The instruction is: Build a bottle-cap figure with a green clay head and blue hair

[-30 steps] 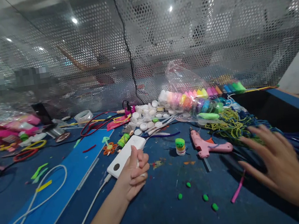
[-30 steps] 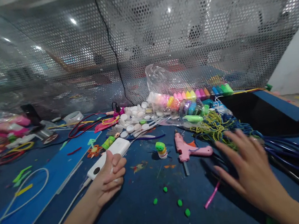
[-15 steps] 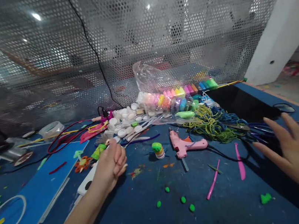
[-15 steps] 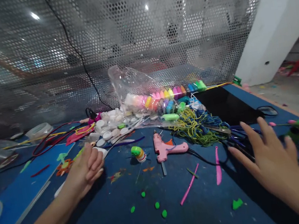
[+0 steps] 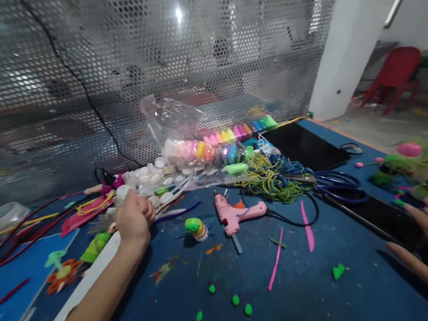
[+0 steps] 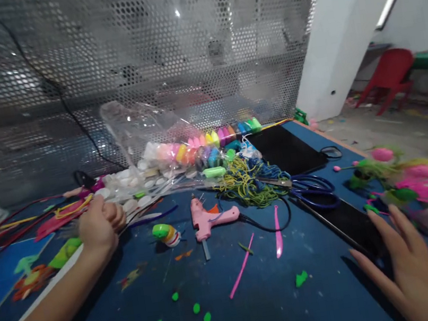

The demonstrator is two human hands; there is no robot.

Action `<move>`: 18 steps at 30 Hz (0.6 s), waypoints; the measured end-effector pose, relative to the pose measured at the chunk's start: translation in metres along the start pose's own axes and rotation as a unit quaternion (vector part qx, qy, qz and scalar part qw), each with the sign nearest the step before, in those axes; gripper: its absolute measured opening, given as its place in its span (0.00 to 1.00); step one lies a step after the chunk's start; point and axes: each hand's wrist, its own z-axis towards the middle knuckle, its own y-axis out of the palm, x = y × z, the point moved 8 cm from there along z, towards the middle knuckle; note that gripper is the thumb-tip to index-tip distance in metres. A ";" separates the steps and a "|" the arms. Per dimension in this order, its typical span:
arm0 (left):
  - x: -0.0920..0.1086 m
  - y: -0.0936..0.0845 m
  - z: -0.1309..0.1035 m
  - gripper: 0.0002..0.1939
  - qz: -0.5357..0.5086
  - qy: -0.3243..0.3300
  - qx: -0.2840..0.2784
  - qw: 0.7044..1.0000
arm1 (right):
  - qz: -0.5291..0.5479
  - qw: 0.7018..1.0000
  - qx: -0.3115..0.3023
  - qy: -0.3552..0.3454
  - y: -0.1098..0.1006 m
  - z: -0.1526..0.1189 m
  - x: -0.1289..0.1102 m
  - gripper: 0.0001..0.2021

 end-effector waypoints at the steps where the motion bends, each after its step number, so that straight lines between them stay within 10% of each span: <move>1: -0.001 0.003 -0.001 0.23 0.006 -0.008 -0.004 1.000 | -0.003 1.000 -0.003 -0.024 -0.001 0.003 -0.002 0.34; 8: 0.012 0.010 -0.016 0.25 0.073 -0.034 -0.033 0.996 | 0.067 0.994 -0.022 -0.080 -0.011 0.035 -0.007 0.31; 18: 0.027 0.014 -0.047 0.13 0.109 -0.029 -0.061 0.992 | 0.230 0.966 -0.097 -0.074 0.047 0.144 -0.030 0.26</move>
